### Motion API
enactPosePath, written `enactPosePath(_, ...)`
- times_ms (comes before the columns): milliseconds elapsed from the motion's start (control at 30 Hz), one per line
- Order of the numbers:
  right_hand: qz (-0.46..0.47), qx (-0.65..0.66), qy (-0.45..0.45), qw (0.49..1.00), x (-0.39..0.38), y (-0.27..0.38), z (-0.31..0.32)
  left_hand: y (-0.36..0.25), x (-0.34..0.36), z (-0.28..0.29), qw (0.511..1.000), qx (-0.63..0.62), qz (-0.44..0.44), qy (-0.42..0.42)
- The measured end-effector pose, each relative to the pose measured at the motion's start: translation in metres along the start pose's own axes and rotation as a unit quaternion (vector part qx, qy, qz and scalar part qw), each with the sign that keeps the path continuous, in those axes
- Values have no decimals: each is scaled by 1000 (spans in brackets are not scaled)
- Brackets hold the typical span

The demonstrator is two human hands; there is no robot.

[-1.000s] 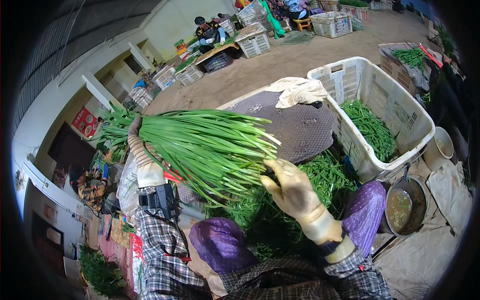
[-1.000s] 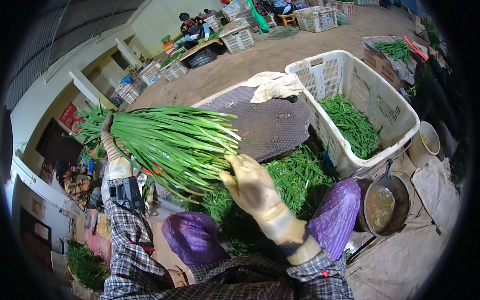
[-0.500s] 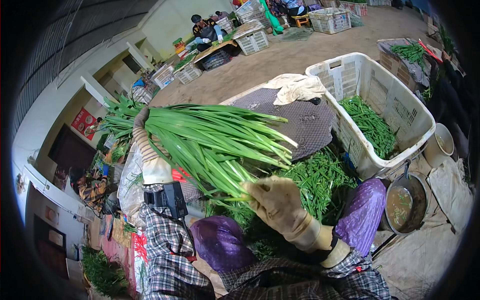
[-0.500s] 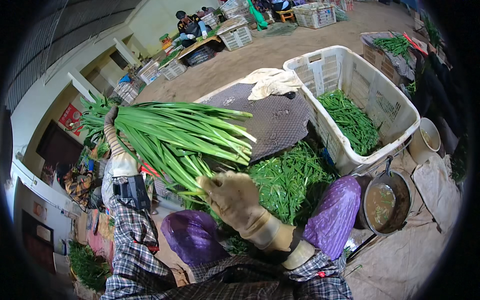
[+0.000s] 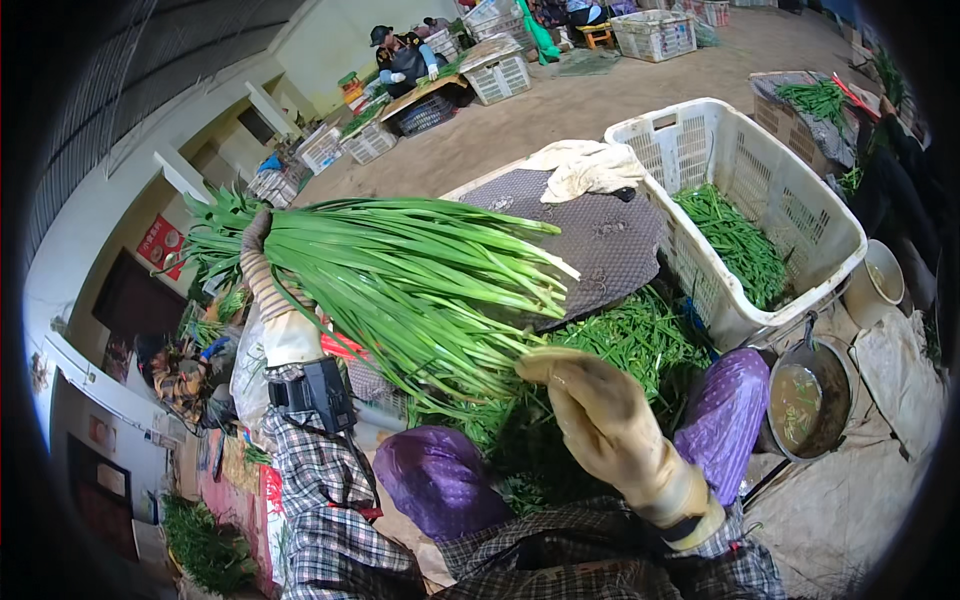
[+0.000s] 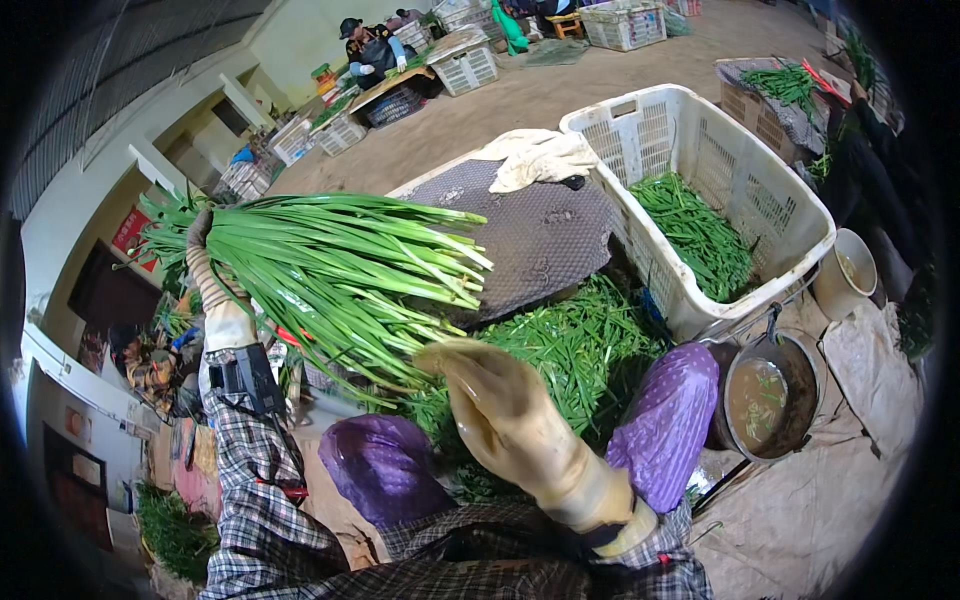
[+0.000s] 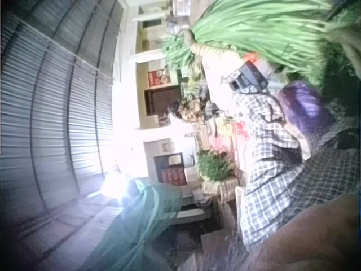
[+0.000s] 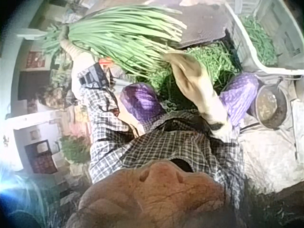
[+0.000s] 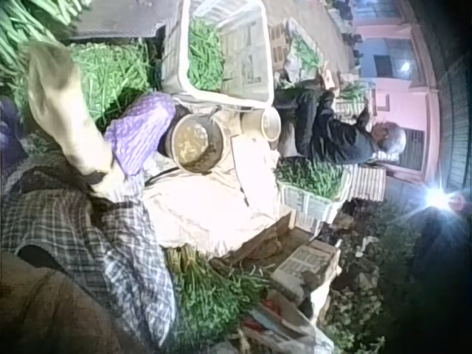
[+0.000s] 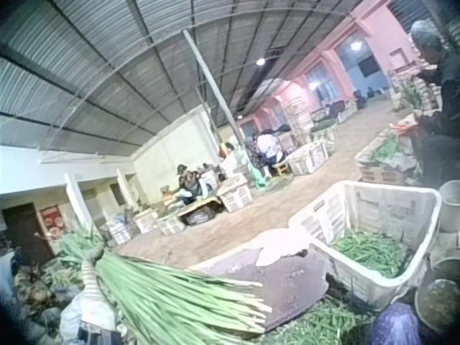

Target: Sorting through green leaf vegetables and bundling them together with red ties.

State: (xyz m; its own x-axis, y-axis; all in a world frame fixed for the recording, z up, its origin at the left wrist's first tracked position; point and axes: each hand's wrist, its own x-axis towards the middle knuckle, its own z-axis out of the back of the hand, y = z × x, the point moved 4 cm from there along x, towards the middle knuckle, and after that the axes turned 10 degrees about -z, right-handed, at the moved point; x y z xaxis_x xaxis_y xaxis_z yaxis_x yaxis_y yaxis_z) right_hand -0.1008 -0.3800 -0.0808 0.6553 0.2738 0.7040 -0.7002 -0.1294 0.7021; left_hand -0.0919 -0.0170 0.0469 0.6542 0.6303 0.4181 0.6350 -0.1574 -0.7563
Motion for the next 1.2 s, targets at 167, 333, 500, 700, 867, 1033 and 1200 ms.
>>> enactPosePath(167,72,-368,-52,926,7,-39,-44,-14,3,-8,999,26,23,3)
enactPosePath(333,137,-448,-162,869,26,-42,-41,-18,26,11,999,24,25,15)
enactPosePath(500,50,-109,-41,992,52,-59,-28,-10,26,1,995,70,75,12)
enactPosePath(700,12,-288,99,953,44,-91,-61,8,19,-16,996,67,61,-16)
enactPosePath(867,6,-261,130,957,36,-69,-42,20,13,-5,993,86,58,-56)
enactPosePath(1033,55,-241,215,945,-53,-106,-13,-2,8,-8,995,98,32,-9)
enactPosePath(1200,-153,-347,394,837,-74,-88,14,-7,1,-2,991,96,73,-49)
